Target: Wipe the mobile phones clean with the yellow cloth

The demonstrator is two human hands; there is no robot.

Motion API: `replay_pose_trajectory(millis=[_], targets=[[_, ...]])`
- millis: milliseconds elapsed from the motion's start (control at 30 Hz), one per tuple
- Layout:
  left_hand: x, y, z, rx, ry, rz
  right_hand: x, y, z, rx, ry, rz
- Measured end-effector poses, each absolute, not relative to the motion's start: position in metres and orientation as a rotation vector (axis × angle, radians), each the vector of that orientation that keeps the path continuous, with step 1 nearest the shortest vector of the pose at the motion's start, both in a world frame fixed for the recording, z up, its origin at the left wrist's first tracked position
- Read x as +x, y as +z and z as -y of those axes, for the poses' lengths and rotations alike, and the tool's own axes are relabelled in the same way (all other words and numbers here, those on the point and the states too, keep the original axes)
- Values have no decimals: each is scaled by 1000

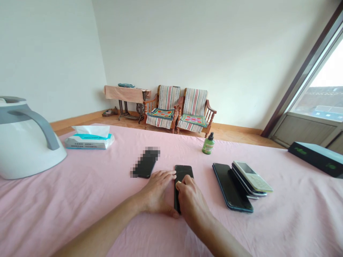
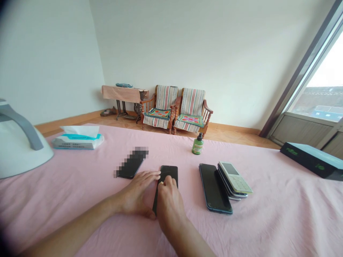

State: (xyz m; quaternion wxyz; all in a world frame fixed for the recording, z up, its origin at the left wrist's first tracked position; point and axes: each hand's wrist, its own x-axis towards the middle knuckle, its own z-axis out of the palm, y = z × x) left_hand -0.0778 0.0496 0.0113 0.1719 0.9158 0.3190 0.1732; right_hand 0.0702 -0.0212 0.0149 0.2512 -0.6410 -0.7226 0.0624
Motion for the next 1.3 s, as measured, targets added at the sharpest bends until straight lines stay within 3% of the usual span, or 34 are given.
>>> replay_pose_trajectory(millis=[900,1300], targets=[[-78,13,-49,2645,453,-906,91,3,69,-1538,361,1927],[-77,15,-46,2637,422,-916,122,-4,-22,-1542,178,1889]])
